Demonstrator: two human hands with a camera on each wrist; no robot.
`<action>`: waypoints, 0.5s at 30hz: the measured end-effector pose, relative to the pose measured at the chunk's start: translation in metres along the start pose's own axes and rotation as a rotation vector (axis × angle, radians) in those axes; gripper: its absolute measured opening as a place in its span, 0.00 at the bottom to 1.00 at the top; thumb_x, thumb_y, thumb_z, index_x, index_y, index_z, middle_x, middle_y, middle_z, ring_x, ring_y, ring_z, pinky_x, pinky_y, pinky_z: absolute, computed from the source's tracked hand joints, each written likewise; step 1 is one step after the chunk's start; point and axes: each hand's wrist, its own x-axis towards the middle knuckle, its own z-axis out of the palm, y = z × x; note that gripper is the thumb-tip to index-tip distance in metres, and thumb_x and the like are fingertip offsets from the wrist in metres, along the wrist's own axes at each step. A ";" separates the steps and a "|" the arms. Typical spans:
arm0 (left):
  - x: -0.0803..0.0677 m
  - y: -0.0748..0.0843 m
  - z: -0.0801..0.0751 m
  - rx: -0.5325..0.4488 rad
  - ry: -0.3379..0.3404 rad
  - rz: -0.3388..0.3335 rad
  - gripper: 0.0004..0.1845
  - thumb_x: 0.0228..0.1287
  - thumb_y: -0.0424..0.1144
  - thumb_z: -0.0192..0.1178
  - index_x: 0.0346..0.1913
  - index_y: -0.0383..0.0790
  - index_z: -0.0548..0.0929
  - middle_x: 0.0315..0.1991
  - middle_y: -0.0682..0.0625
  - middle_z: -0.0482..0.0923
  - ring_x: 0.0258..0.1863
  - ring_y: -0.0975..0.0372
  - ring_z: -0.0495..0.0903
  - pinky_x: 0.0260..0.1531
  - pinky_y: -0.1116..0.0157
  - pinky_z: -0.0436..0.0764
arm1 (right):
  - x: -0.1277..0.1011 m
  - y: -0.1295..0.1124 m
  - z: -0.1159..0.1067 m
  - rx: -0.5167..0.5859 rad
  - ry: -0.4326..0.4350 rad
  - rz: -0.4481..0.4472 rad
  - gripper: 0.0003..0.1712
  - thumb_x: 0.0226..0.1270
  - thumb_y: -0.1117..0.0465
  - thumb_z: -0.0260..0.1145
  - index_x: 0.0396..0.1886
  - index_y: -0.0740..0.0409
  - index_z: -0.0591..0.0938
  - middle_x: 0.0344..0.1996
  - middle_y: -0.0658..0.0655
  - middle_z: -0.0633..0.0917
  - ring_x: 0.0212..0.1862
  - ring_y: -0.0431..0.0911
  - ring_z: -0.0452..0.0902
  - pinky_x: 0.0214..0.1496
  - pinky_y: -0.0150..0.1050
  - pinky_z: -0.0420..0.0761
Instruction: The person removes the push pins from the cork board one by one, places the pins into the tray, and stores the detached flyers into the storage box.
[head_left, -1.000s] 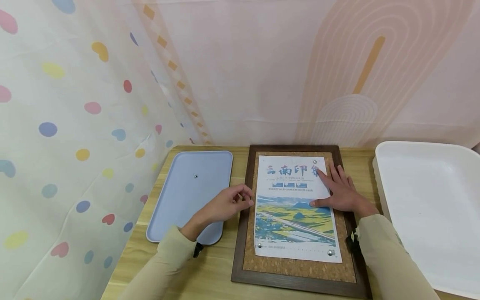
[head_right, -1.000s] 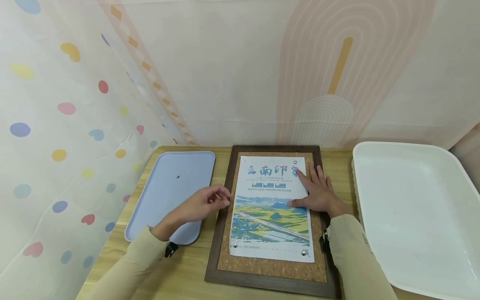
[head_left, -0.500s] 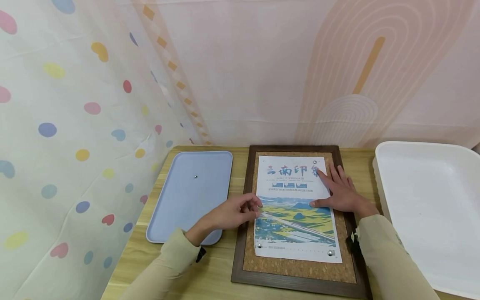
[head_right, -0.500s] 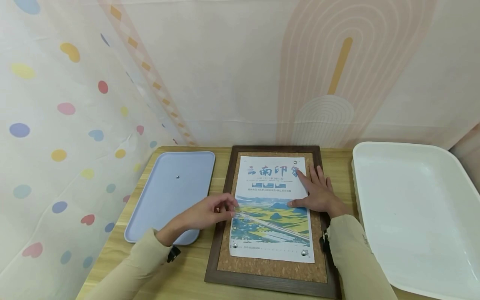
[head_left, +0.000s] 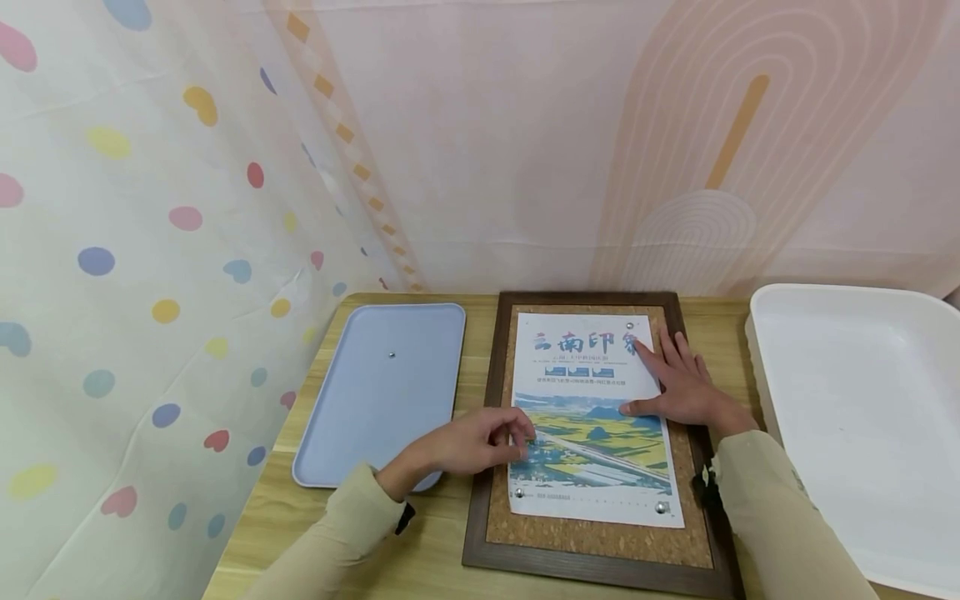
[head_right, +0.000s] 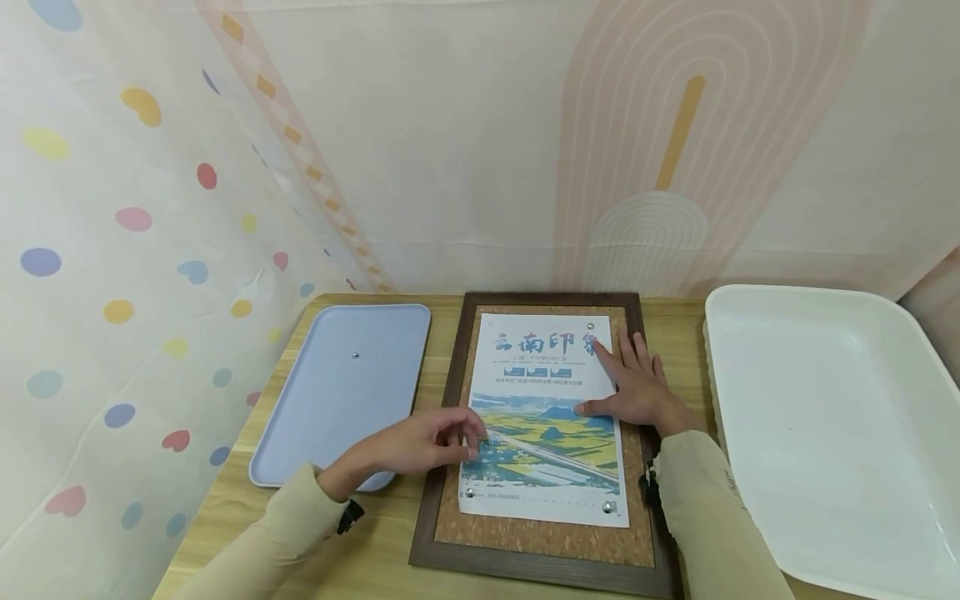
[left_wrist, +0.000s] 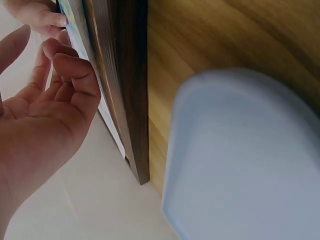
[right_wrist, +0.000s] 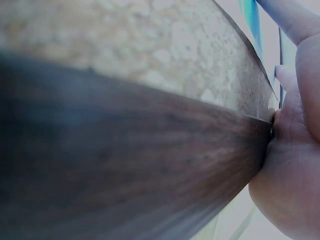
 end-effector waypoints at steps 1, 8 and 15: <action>0.000 0.000 0.000 -0.005 -0.010 -0.001 0.11 0.73 0.37 0.57 0.54 0.39 0.78 0.41 0.50 0.83 0.25 0.67 0.72 0.28 0.70 0.72 | 0.000 0.000 0.000 -0.001 0.000 0.000 0.67 0.51 0.33 0.72 0.80 0.55 0.47 0.77 0.69 0.30 0.75 0.67 0.16 0.69 0.71 0.27; -0.002 0.000 0.003 -0.026 -0.063 -0.023 0.11 0.74 0.38 0.57 0.54 0.40 0.78 0.41 0.53 0.82 0.24 0.68 0.71 0.29 0.70 0.72 | 0.000 0.000 0.001 -0.001 0.004 -0.001 0.67 0.51 0.33 0.72 0.80 0.55 0.47 0.77 0.69 0.30 0.75 0.67 0.17 0.69 0.71 0.27; -0.001 -0.002 0.006 -0.027 -0.108 -0.015 0.10 0.73 0.38 0.58 0.52 0.41 0.79 0.41 0.54 0.81 0.21 0.68 0.67 0.27 0.71 0.69 | 0.000 0.001 0.000 -0.002 0.001 0.001 0.68 0.51 0.33 0.72 0.80 0.55 0.46 0.77 0.69 0.30 0.75 0.66 0.16 0.69 0.71 0.27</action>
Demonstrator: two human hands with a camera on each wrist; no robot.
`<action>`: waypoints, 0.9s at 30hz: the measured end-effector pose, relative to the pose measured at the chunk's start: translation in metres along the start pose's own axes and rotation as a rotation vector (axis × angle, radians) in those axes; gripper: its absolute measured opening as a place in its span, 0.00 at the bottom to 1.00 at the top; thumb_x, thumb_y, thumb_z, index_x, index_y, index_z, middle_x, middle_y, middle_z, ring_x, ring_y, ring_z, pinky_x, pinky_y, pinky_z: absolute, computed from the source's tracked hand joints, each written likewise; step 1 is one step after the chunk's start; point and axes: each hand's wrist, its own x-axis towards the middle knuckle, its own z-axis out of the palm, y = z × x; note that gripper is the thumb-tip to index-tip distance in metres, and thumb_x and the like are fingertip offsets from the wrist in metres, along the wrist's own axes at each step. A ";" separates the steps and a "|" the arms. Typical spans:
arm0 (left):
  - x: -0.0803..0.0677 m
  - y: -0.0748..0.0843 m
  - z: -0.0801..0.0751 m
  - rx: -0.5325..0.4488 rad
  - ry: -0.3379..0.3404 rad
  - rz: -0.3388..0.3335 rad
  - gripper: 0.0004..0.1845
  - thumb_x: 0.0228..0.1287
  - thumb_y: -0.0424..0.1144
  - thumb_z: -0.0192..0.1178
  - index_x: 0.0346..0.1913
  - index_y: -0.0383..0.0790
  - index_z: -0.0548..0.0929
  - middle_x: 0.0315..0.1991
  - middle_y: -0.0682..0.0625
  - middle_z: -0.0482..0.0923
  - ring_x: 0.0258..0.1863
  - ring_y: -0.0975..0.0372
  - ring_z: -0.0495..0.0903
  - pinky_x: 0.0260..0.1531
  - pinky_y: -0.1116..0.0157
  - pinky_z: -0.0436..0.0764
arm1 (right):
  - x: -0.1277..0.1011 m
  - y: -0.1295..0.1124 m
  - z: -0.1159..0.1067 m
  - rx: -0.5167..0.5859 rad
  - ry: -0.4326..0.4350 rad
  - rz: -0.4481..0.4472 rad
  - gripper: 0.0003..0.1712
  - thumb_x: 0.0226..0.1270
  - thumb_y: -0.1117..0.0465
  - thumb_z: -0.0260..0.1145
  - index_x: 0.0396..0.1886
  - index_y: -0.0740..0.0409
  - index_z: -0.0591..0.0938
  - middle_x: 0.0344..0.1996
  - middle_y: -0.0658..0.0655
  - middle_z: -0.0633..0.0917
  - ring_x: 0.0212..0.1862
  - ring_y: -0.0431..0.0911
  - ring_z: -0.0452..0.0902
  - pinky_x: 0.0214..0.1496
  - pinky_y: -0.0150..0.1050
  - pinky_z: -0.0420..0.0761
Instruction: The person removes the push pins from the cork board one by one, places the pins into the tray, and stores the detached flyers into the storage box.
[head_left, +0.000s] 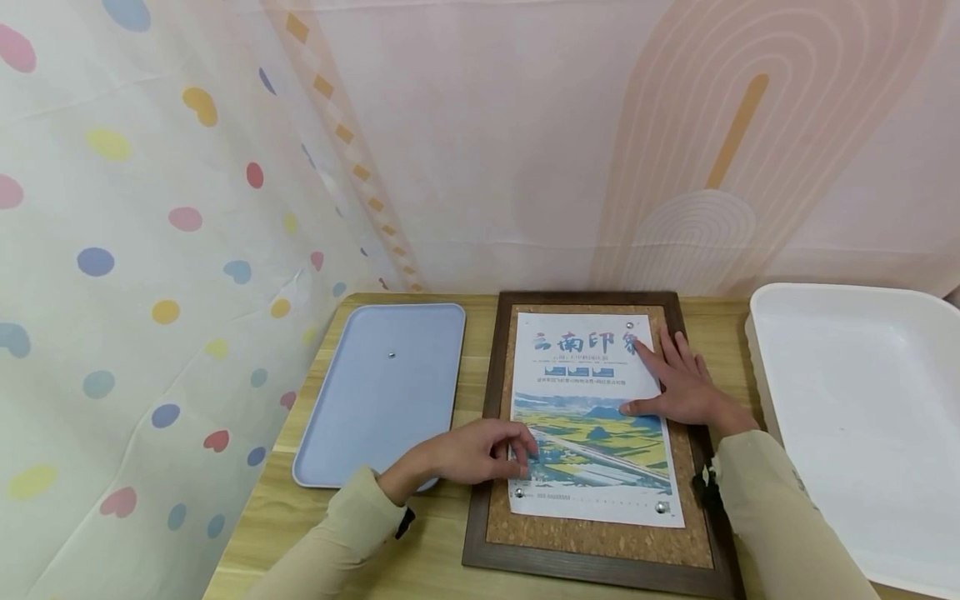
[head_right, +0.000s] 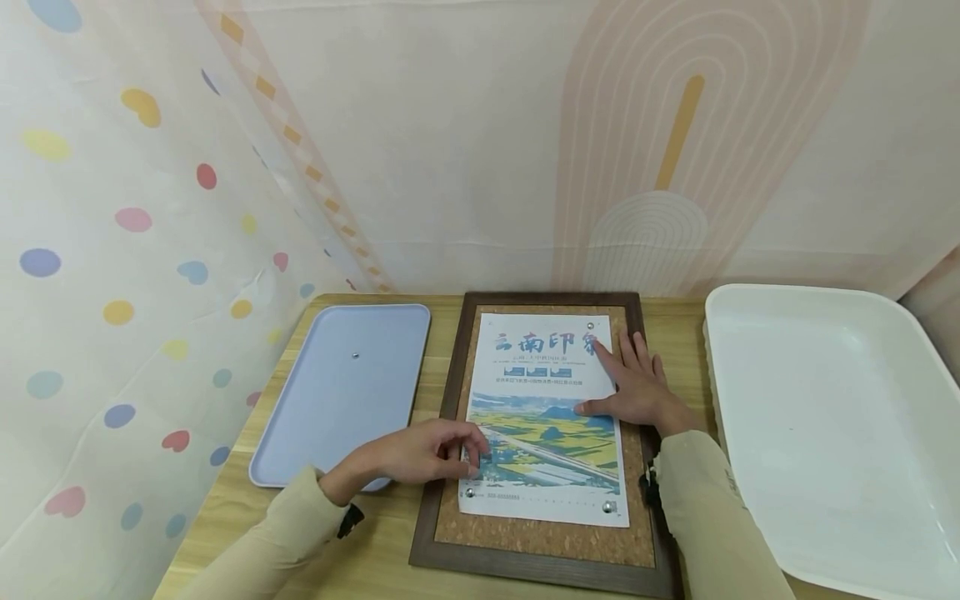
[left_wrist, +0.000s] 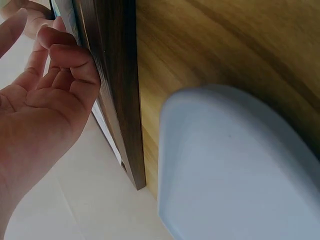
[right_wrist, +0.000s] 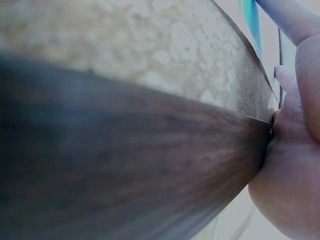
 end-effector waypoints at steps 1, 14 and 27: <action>0.000 0.000 0.000 0.003 -0.005 0.001 0.10 0.73 0.38 0.58 0.52 0.41 0.79 0.41 0.54 0.81 0.21 0.68 0.67 0.27 0.71 0.69 | 0.000 0.000 0.000 -0.001 0.000 -0.001 0.68 0.51 0.33 0.72 0.80 0.55 0.46 0.77 0.69 0.30 0.75 0.66 0.16 0.69 0.71 0.27; -0.001 -0.001 0.004 0.030 -0.052 -0.058 0.12 0.64 0.38 0.67 0.49 0.49 0.81 0.39 0.56 0.78 0.21 0.68 0.68 0.27 0.72 0.70 | 0.000 0.000 -0.001 -0.002 0.002 -0.008 0.68 0.51 0.33 0.73 0.80 0.56 0.46 0.77 0.69 0.30 0.75 0.66 0.16 0.69 0.71 0.27; -0.001 0.001 0.007 0.104 -0.082 -0.043 0.07 0.61 0.34 0.69 0.39 0.50 0.84 0.32 0.57 0.74 0.24 0.69 0.66 0.29 0.72 0.69 | 0.000 -0.001 -0.001 -0.003 -0.001 -0.006 0.68 0.51 0.34 0.73 0.80 0.56 0.46 0.77 0.69 0.30 0.75 0.67 0.16 0.69 0.71 0.27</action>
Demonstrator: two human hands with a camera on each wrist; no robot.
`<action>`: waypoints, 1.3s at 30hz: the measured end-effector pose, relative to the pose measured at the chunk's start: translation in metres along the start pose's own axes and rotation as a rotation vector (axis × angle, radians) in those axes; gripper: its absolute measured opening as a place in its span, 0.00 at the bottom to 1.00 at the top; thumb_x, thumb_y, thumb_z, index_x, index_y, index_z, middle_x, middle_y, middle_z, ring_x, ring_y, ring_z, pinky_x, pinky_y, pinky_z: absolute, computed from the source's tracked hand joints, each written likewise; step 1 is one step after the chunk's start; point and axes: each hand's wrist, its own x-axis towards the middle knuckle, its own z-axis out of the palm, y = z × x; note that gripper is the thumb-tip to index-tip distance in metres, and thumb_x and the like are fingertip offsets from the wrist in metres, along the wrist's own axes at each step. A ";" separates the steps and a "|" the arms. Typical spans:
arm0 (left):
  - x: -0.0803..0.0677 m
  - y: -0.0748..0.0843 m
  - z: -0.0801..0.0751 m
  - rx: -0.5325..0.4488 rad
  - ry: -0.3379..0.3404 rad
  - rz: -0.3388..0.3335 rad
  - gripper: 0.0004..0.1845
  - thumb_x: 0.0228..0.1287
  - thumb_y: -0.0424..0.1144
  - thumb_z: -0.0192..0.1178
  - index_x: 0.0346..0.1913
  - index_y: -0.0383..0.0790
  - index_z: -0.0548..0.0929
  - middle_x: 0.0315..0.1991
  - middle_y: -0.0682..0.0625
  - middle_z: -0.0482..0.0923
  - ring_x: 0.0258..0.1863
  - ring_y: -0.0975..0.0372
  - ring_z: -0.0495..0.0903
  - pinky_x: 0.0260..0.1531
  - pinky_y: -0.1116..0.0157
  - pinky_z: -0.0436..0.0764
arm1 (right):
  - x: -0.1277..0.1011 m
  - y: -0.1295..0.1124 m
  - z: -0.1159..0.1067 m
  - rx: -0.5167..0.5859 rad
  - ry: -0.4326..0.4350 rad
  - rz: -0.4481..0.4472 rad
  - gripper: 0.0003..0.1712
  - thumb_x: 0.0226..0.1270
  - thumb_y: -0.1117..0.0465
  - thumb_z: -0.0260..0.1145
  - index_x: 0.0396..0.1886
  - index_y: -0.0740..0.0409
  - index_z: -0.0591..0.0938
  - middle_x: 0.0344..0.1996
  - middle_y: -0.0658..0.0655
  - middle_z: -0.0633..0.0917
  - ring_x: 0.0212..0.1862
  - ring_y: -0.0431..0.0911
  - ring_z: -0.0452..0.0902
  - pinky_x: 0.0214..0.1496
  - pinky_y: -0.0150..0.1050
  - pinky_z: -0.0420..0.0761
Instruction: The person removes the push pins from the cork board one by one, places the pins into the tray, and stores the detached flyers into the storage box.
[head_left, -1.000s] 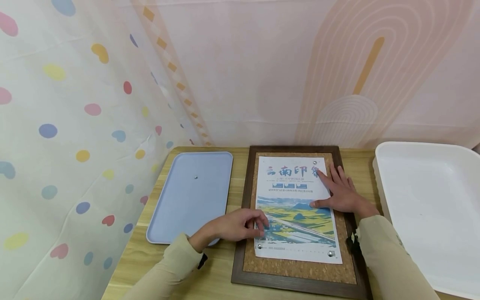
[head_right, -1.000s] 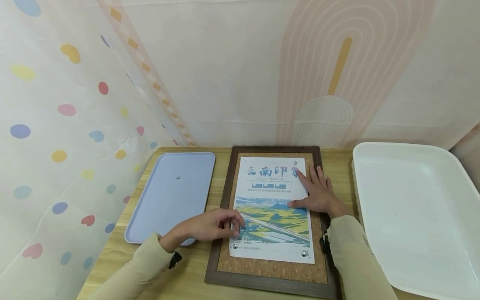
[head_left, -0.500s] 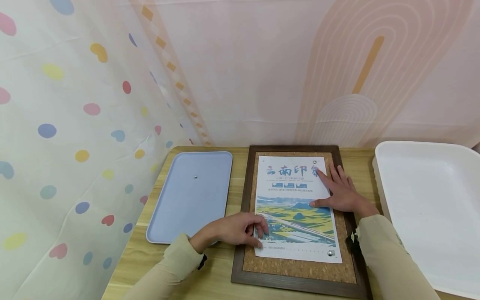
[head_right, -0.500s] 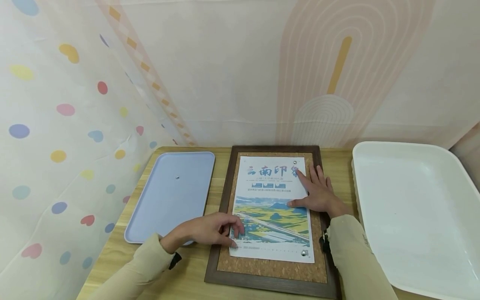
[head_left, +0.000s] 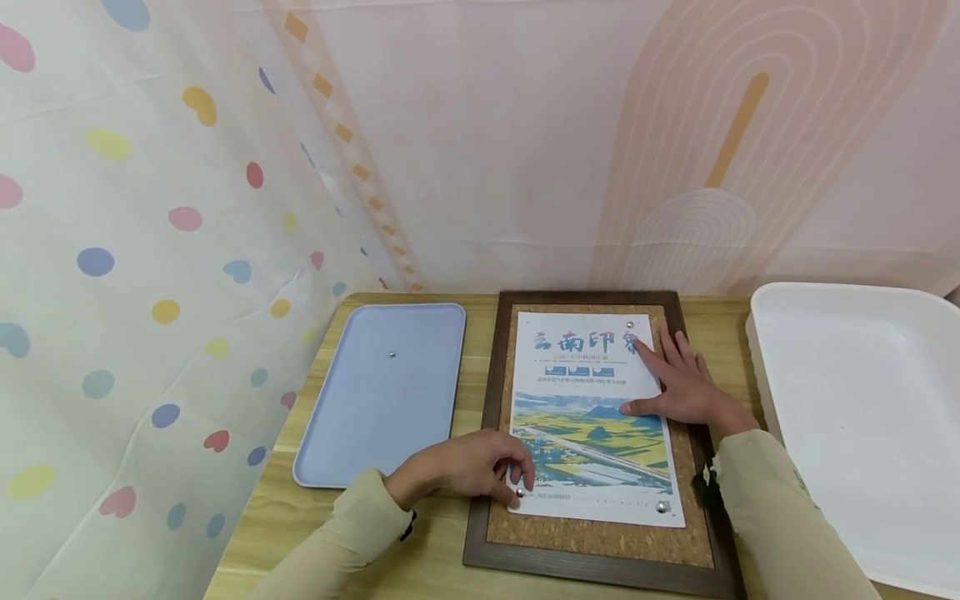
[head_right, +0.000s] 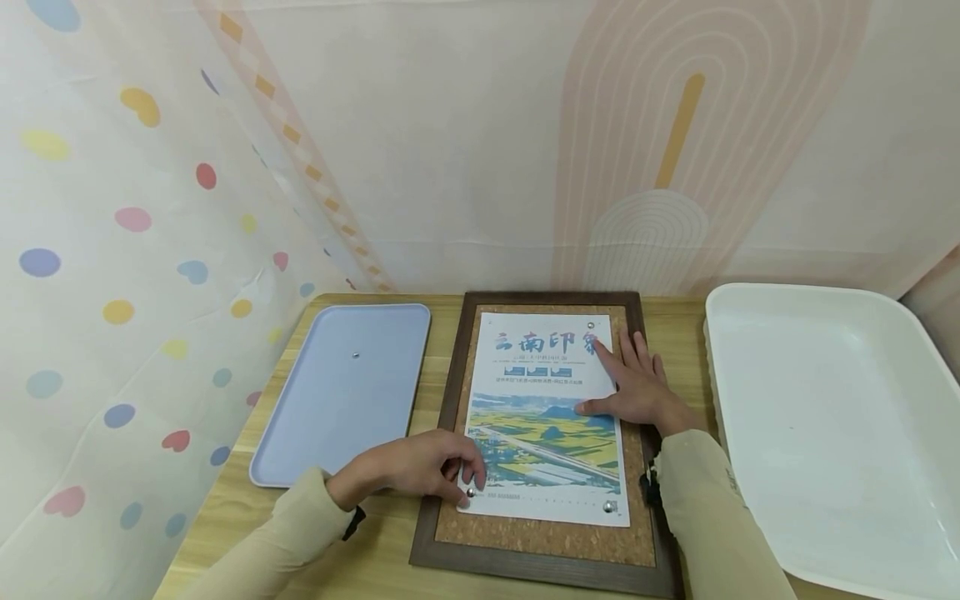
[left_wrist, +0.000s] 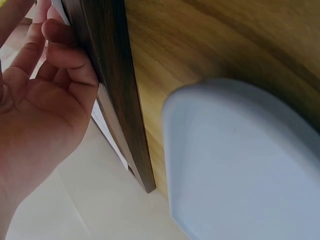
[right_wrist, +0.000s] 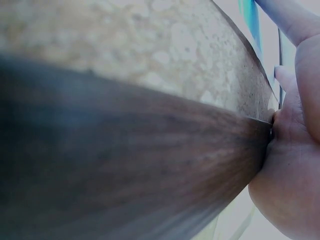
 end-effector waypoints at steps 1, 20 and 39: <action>0.000 0.000 0.000 0.013 0.005 -0.003 0.07 0.61 0.35 0.69 0.38 0.51 0.84 0.32 0.57 0.74 0.26 0.70 0.67 0.30 0.72 0.70 | 0.000 0.000 0.000 0.000 0.000 0.000 0.68 0.51 0.34 0.73 0.80 0.56 0.46 0.77 0.69 0.30 0.75 0.67 0.16 0.69 0.71 0.27; 0.004 0.001 0.001 0.089 0.032 -0.060 0.05 0.62 0.36 0.69 0.33 0.50 0.84 0.25 0.60 0.75 0.23 0.71 0.72 0.27 0.72 0.73 | 0.001 0.000 -0.001 -0.001 0.008 -0.004 0.68 0.50 0.33 0.73 0.80 0.56 0.47 0.77 0.69 0.30 0.75 0.67 0.17 0.69 0.71 0.27; 0.006 0.001 0.000 0.105 -0.003 -0.081 0.04 0.63 0.36 0.68 0.33 0.50 0.85 0.25 0.60 0.75 0.22 0.70 0.72 0.26 0.72 0.72 | 0.000 0.000 0.000 0.000 0.010 -0.007 0.68 0.50 0.34 0.73 0.80 0.56 0.47 0.77 0.70 0.31 0.75 0.68 0.18 0.69 0.72 0.28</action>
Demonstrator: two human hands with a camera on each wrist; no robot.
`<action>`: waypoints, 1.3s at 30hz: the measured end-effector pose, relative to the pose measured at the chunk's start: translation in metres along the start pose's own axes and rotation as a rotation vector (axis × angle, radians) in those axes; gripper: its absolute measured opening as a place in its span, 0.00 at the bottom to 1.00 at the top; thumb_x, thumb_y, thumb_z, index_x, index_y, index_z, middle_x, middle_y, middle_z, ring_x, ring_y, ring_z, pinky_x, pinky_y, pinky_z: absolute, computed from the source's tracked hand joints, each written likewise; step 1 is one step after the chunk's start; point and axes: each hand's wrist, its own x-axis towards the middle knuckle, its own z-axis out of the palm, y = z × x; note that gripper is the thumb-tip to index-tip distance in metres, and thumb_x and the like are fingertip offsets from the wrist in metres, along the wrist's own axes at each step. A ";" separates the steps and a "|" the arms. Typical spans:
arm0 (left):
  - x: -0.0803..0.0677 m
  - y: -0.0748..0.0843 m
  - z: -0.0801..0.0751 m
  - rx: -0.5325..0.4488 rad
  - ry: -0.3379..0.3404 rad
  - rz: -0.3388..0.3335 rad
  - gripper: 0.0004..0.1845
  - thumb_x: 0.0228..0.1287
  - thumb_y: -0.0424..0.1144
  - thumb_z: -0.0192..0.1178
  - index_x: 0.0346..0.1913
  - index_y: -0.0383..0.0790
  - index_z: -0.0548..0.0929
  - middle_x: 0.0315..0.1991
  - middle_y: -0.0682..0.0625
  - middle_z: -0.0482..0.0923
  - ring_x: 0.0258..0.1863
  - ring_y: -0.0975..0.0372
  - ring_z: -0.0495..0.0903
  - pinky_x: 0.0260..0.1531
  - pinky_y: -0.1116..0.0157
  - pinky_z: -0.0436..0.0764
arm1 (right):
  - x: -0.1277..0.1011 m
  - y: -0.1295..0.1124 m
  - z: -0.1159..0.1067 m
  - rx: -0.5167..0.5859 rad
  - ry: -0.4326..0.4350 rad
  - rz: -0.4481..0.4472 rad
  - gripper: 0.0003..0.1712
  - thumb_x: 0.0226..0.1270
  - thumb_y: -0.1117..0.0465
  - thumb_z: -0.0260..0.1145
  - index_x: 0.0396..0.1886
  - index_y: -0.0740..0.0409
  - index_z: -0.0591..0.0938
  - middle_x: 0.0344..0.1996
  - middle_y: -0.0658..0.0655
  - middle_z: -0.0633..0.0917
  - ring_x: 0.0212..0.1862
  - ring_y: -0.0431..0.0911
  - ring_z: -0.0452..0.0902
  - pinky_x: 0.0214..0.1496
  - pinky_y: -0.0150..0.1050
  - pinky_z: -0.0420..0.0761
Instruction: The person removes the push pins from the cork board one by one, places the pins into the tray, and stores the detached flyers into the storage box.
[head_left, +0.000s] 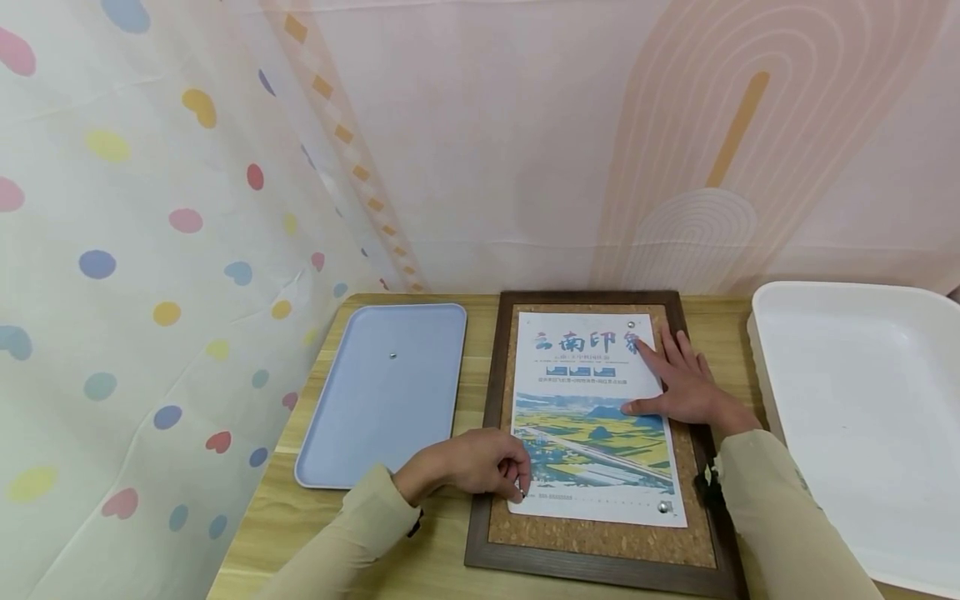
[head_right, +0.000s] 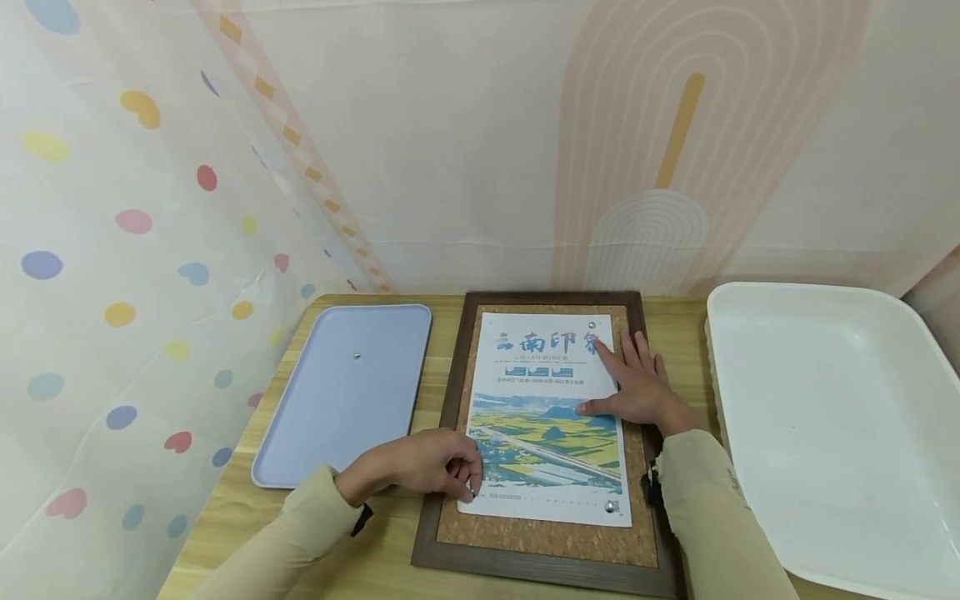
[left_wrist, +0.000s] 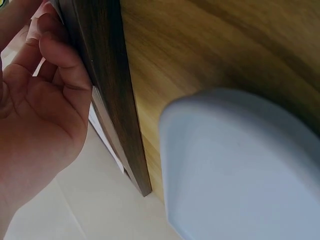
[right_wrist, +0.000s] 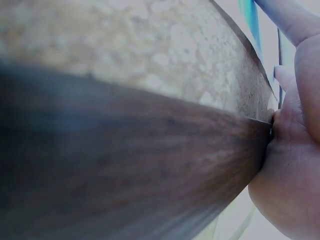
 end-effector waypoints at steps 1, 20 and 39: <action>0.000 0.000 0.000 -0.002 -0.001 -0.001 0.04 0.63 0.36 0.68 0.33 0.50 0.85 0.25 0.60 0.75 0.22 0.70 0.72 0.26 0.72 0.72 | 0.000 0.000 0.000 0.002 0.001 -0.003 0.68 0.50 0.34 0.73 0.80 0.56 0.47 0.77 0.70 0.31 0.75 0.68 0.18 0.69 0.72 0.28; 0.000 -0.002 0.000 0.011 -0.002 0.019 0.02 0.64 0.38 0.67 0.34 0.45 0.86 0.27 0.61 0.75 0.23 0.70 0.72 0.26 0.72 0.72 | -0.001 0.000 0.000 -0.005 -0.005 0.001 0.68 0.51 0.33 0.73 0.80 0.57 0.47 0.77 0.70 0.31 0.75 0.67 0.17 0.69 0.71 0.27; 0.000 -0.004 -0.001 0.040 -0.003 0.027 0.02 0.64 0.38 0.68 0.33 0.46 0.86 0.27 0.61 0.74 0.23 0.71 0.71 0.27 0.72 0.72 | 0.001 0.001 0.000 -0.007 -0.005 -0.002 0.67 0.51 0.33 0.72 0.80 0.56 0.47 0.77 0.70 0.31 0.75 0.68 0.18 0.68 0.72 0.27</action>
